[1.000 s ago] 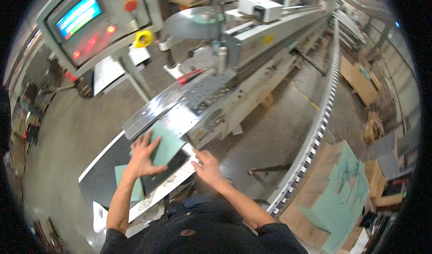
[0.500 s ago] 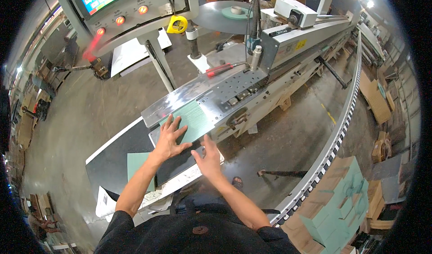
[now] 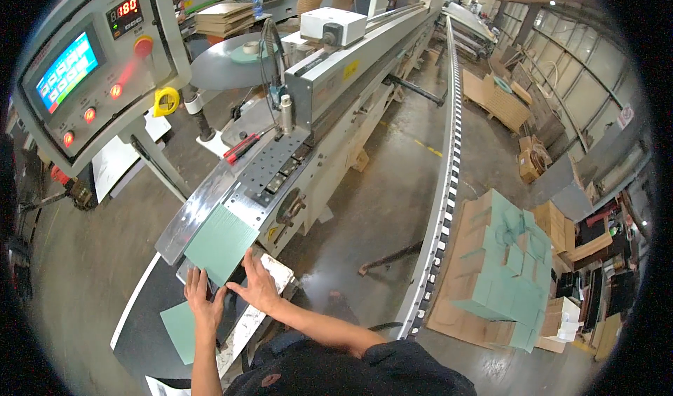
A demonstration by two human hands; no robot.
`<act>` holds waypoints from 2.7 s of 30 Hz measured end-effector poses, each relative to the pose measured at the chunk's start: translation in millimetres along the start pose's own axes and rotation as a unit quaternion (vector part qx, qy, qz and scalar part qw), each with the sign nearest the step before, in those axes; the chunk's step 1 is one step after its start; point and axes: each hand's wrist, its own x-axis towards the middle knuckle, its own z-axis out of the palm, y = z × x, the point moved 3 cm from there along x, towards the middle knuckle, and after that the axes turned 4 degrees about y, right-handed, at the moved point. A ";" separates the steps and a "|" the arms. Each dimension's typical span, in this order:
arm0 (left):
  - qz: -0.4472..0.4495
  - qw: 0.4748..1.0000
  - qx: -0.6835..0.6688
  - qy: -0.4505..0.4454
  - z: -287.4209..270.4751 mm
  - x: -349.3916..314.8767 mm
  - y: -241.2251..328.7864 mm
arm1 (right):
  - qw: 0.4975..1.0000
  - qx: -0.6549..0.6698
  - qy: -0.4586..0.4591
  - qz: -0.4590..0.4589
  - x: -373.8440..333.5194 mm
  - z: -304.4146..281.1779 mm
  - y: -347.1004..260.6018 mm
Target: The person repeatedly places light green rectangular wood panels onto a conveyor belt feeding a sanding machine, then retrieves them after processing. The person stacks the finished panels on a nearby table and occasionally picks up new panels from a stack on the floor.
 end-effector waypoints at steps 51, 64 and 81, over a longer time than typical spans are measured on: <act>-0.053 0.993 -0.029 -0.101 244.1 208.9 189.7 | 0.993 0.009 0.098 -0.057 235.1 -188.5 213.1; -0.090 0.981 0.067 0.160 -12.5 7.9 64.8 | 0.994 0.014 0.081 0.067 177.8 -197.7 193.5; -0.438 0.874 0.183 -0.108 -67.5 -125.1 -61.8 | 0.996 0.081 -0.016 0.029 51.5 -109.0 86.8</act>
